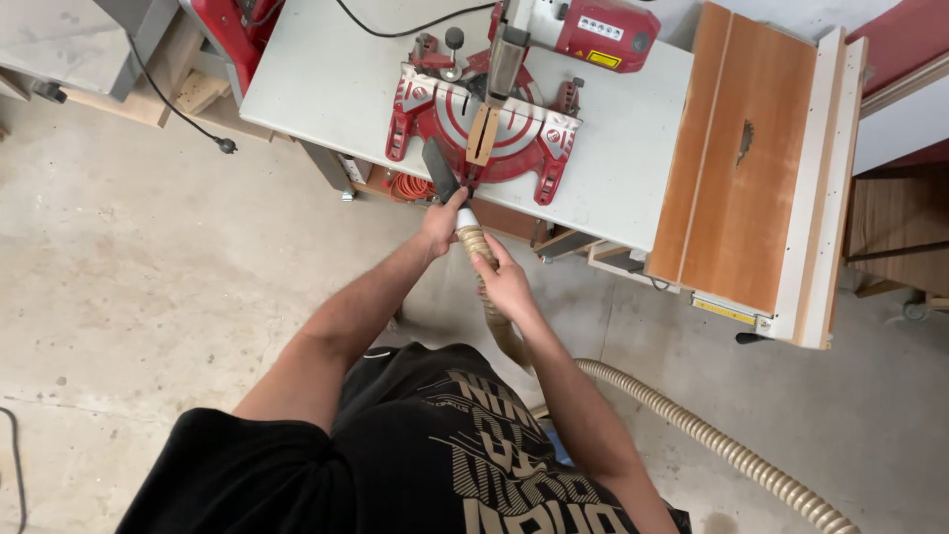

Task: Vacuuming sawdust from a miter saw and a jointer using a shop vacuum hose.

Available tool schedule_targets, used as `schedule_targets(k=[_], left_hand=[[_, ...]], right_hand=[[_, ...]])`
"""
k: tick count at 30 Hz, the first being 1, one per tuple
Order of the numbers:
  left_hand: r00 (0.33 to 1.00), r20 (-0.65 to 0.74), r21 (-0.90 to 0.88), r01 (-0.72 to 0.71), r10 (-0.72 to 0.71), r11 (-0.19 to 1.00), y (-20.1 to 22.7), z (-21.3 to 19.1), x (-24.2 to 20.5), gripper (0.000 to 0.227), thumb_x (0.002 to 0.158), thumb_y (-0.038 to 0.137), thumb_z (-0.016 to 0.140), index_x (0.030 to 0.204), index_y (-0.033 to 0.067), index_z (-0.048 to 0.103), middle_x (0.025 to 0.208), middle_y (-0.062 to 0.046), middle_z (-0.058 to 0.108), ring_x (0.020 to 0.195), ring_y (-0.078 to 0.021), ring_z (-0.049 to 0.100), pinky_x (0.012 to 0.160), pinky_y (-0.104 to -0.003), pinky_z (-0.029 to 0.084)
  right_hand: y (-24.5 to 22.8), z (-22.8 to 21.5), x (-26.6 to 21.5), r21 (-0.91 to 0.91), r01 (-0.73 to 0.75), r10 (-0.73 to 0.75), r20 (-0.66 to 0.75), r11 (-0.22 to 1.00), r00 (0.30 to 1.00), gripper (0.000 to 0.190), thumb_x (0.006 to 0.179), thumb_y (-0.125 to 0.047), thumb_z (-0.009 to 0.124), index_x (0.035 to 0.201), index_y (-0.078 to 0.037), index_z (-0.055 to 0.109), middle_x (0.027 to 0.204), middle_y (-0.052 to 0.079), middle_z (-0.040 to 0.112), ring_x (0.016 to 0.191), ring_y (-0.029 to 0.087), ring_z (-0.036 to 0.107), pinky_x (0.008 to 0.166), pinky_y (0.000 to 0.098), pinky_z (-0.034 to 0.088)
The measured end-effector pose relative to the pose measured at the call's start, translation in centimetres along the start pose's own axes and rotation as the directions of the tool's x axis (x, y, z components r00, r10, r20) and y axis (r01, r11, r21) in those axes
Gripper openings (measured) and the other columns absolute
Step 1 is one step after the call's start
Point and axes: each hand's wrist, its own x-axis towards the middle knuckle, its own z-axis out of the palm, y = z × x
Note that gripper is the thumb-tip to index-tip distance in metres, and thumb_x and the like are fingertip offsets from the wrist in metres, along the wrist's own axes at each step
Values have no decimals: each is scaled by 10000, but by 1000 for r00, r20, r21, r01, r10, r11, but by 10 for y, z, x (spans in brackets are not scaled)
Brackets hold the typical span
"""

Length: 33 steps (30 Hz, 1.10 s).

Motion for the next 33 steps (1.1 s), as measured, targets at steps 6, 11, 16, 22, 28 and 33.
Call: schedule_targets(k=[6, 11, 16, 22, 28, 33], left_hand=[[998, 8, -73, 65, -65, 995, 29, -19, 53, 670, 816, 526, 832, 1144, -30, 650, 941, -146, 734, 855, -262, 763, 726, -478, 663], [991, 29, -92, 136, -134, 986, 34, -26, 68, 692, 815, 517, 830, 1186, -33, 634, 966, -144, 727, 854, -276, 761, 697, -504, 660], [977, 93, -113, 202, -192, 973, 39, -27, 62, 719, 820, 520, 832, 1207, -46, 615, 976, -144, 715, 866, -275, 748, 717, -521, 652], [970, 150, -130, 213, -193, 968, 47, -11, 75, 803, 792, 547, 855, 1252, -68, 620, 1107, -208, 707, 996, -329, 738, 788, -546, 630], [963, 171, -194, 240, -208, 951, 68, -2, 67, 772, 790, 508, 862, 1218, -80, 603, 1034, -207, 701, 913, -337, 741, 754, -538, 621], [932, 205, -112, 326, -300, 939, 28, -6, 19, 831, 819, 602, 799, 1256, -76, 600, 1069, -207, 678, 957, -349, 714, 766, -531, 604]], right_hand=[[-57, 24, 42, -138, -62, 57, -41, 988, 998, 579, 994, -405, 614, 1525, -205, 496, 1180, 221, 698, 653, 187, 764, 625, 285, 641], [-68, 44, 62, -195, -117, 98, -107, 974, 989, 564, 987, -418, 615, 1499, -199, 532, 898, 124, 734, 633, 185, 757, 614, 309, 619], [-95, 52, 51, -311, -210, 164, -165, 927, 972, 563, 959, -490, 614, 1481, -294, 539, 635, 4, 716, 664, 168, 755, 686, 344, 611], [-117, 58, 64, -447, -167, 74, -218, 879, 973, 605, 986, -498, 537, 1524, -223, 505, 1229, 275, 688, 1165, 425, 660, 1005, 533, 531], [-138, 59, 67, -522, -223, 88, -271, 823, 958, 591, 983, -522, 537, 1513, -260, 521, 1270, 252, 679, 1244, 409, 626, 1083, 504, 486], [-147, 54, 14, -461, -338, 239, -261, 820, 935, 622, 944, -526, 579, 1508, -269, 522, 1300, 222, 668, 1248, 393, 623, 1079, 489, 500]])
